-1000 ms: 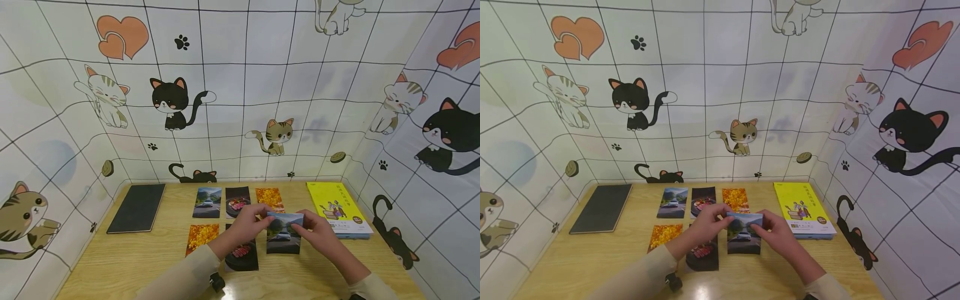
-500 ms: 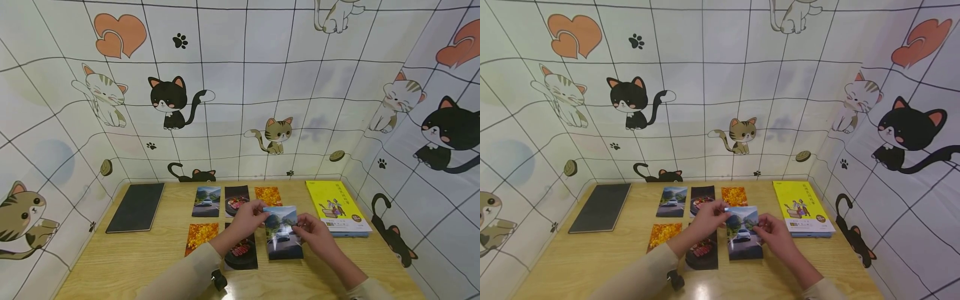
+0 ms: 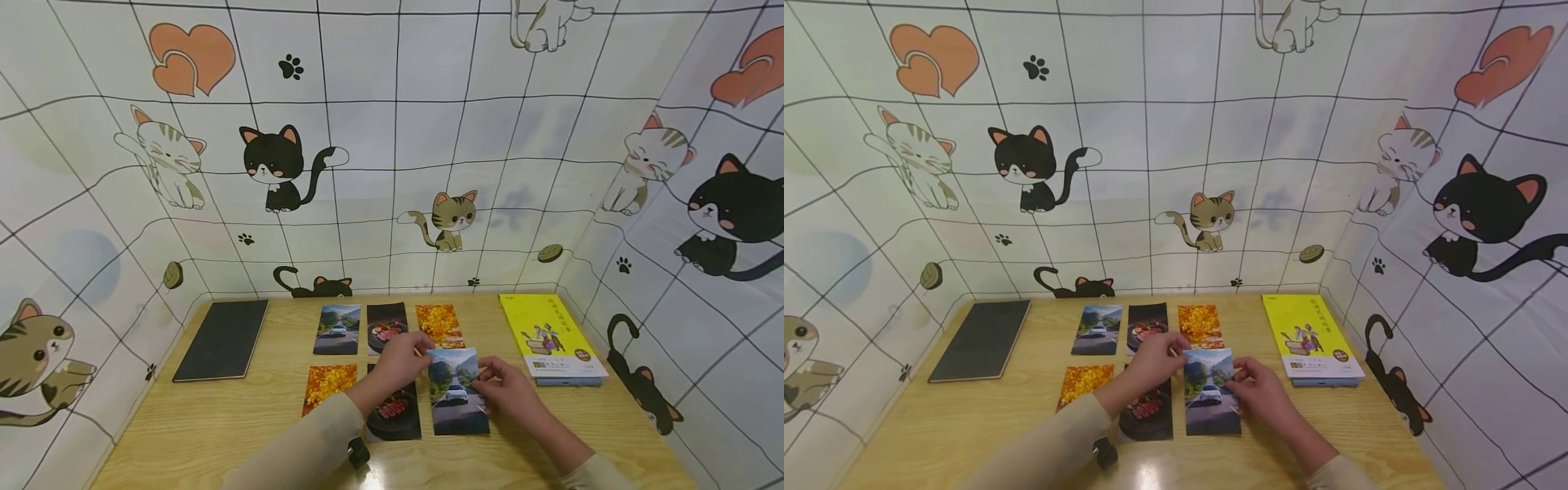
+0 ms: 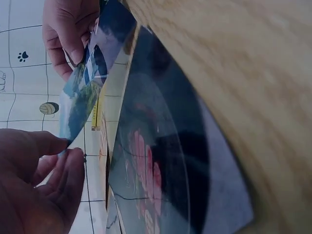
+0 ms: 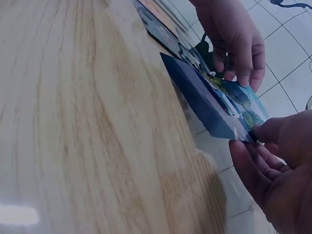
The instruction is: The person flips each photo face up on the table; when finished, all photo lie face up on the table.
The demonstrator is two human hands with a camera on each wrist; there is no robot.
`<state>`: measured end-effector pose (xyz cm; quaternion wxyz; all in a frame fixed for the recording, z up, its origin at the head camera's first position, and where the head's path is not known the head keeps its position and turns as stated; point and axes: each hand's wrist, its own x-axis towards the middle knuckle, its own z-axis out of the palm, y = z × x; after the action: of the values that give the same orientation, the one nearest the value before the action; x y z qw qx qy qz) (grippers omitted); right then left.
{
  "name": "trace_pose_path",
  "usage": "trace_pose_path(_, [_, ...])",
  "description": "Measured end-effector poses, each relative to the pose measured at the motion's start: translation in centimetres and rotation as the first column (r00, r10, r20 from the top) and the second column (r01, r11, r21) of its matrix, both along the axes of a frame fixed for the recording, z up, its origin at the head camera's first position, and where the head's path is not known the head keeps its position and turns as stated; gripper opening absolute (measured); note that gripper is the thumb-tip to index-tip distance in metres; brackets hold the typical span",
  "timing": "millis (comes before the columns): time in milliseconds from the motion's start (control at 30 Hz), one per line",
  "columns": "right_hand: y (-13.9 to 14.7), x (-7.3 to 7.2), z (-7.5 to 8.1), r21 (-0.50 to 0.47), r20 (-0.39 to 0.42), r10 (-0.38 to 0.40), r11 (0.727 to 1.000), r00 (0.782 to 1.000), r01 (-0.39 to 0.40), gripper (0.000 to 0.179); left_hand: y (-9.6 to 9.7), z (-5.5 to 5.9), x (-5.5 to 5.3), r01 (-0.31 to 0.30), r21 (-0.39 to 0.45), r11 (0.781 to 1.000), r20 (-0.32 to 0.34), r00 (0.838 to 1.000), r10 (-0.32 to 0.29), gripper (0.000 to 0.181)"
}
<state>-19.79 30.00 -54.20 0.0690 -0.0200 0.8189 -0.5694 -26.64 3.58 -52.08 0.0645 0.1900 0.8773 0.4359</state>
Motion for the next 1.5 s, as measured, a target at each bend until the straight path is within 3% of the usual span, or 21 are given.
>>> trace_pose_path(167, [-0.1, 0.0, -0.6, 0.031, -0.008, 0.024, 0.999, 1.0, -0.024, 0.041, 0.2, -0.7, -0.6, -0.002, -0.156, 0.988, -0.053, 0.999, -0.006, 0.009])
trace_pose_path(333, [-0.4, -0.1, -0.8, 0.14, -0.03, -0.022, 0.99, 0.999, 0.026, 0.037, 0.5, -0.3, -0.8, 0.01, -0.263, 0.965, -0.061, 0.998, -0.026, 0.008])
trace_pose_path(533, [-0.9, -0.2, -0.5, 0.331, -0.109, -0.025, 0.942, 0.994, 0.06, 0.034, 0.8, 0.2, -0.8, 0.026, -0.362, 0.932, -0.079, 0.995, -0.058, 0.011])
trace_pose_path(633, [-1.2, -0.3, -0.3, 0.394, -0.111, -0.019, 0.917, 0.994, 0.062, 0.032, 0.9, 0.0, -1.0, 0.031, -0.399, 0.917, -0.093, 0.993, -0.074, 0.012])
trace_pose_path(767, [-1.4, -0.4, -0.1, 0.434, -0.091, -0.022, 0.899, 0.996, 0.06, 0.03, 1.2, -0.4, -1.2, 0.033, -0.425, 0.904, -0.114, 0.989, -0.09, 0.013])
trace_pose_path(1033, [-1.6, -0.2, 0.2, 0.448, -0.084, -0.03, 0.892, 0.996, 0.064, 0.03, 1.5, -0.9, -1.6, 0.032, -0.464, 0.885, -0.139, 0.984, -0.108, 0.012])
trace_pose_path(1500, [-1.7, -0.2, 0.4, 0.428, -0.081, -0.037, 0.901, 0.996, 0.069, 0.029, 1.8, -1.0, -1.8, 0.031, -0.467, 0.884, -0.147, 0.983, -0.112, 0.013])
